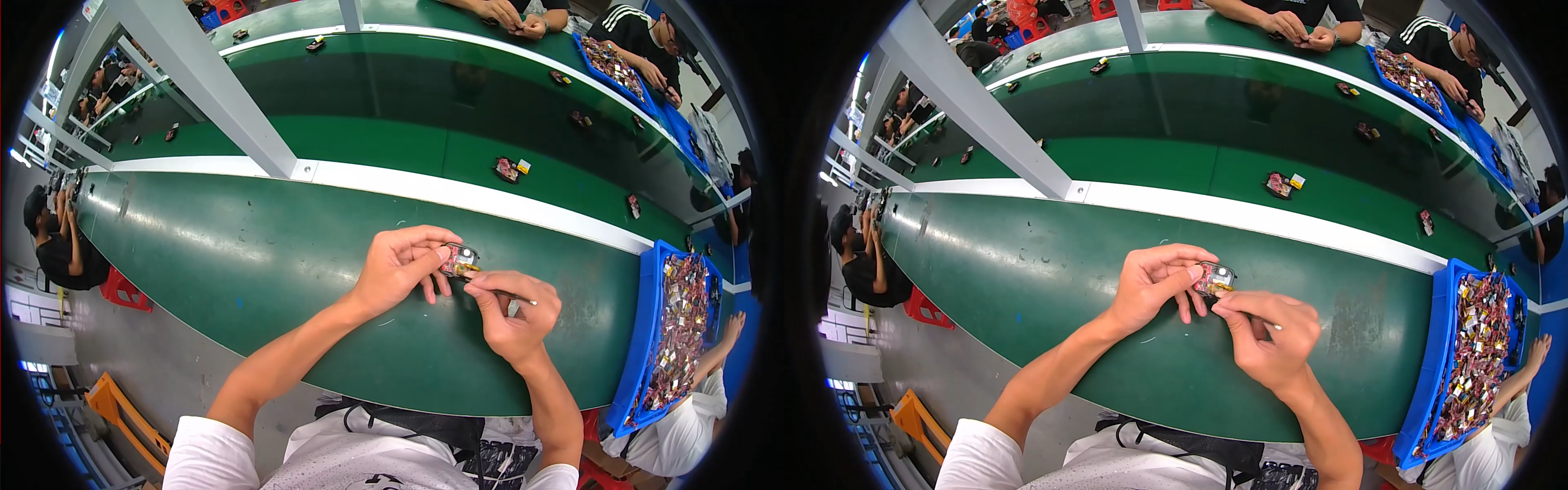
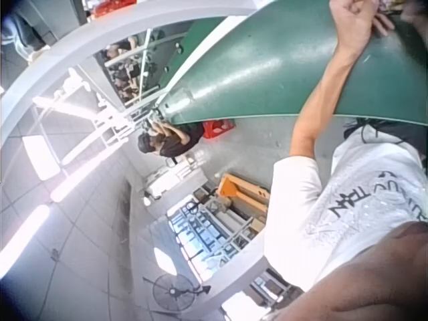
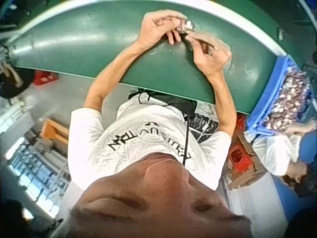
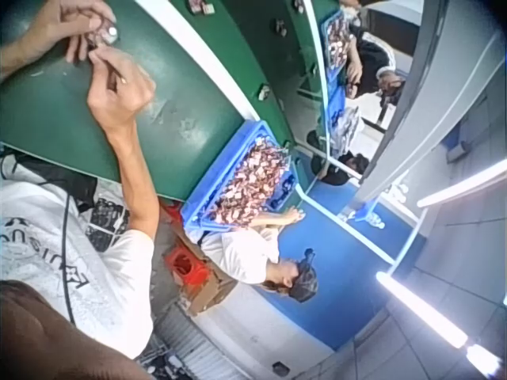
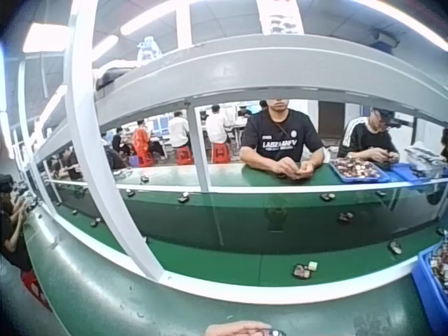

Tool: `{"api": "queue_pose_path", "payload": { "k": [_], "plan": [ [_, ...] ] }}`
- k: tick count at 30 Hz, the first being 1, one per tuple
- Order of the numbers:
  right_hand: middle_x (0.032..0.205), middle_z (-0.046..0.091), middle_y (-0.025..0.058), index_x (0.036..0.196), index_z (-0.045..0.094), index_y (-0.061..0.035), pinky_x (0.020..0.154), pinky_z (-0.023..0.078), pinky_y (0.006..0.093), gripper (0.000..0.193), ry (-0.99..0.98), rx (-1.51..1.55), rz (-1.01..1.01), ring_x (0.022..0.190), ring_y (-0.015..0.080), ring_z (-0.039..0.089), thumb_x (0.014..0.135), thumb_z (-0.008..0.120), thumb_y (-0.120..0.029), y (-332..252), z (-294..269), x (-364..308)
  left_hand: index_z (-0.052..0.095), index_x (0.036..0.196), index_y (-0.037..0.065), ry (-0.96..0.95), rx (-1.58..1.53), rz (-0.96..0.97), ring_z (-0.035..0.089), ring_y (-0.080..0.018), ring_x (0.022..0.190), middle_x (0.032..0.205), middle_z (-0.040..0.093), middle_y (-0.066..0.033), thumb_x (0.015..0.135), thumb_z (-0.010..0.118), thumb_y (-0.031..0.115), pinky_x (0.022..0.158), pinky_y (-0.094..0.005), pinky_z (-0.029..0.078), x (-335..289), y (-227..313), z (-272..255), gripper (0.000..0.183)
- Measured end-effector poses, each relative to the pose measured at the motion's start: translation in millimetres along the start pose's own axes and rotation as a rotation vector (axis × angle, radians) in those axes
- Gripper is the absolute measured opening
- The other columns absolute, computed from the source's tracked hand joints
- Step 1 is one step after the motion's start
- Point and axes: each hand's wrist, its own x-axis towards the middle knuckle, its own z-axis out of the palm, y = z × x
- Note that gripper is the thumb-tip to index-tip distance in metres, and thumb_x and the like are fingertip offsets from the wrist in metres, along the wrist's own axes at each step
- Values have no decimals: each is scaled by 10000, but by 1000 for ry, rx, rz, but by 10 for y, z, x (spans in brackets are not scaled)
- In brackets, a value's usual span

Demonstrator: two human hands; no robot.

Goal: Manually assemble small electronic or plastic components on a factory production line.

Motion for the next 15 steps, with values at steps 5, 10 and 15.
{"api": "queue_pose_path", "payload": {
  "k": [5,10,15],
  "plan": [
    [804,767,59,836,731,-65,435,365,229,156,-70,-138,-161,502,109,617,748,793,48,-9,-14,10,623,1199,-99,-22,70,-3,704,-149,690,898,722,-147,969,632,30,503,-239,549,-5,-15,10,264],
    [789,767,55,822,732,-82,438,354,225,145,-90,-261,-270,550,107,659,767,803,32,6,-17,-5,622,1200,-97,5,158,-2,706,-141,706,919,728,-151,937,667,-14,504,-227,546,-7,-20,60,280],
    [792,767,51,827,735,-84,437,340,232,165,-101,-251,-282,561,113,667,743,807,39,41,6,-18,624,1177,-95,60,235,16,698,-129,693,944,722,-137,934,677,-1,496,-229,541,-14,-48,68,265]
  ]
}}
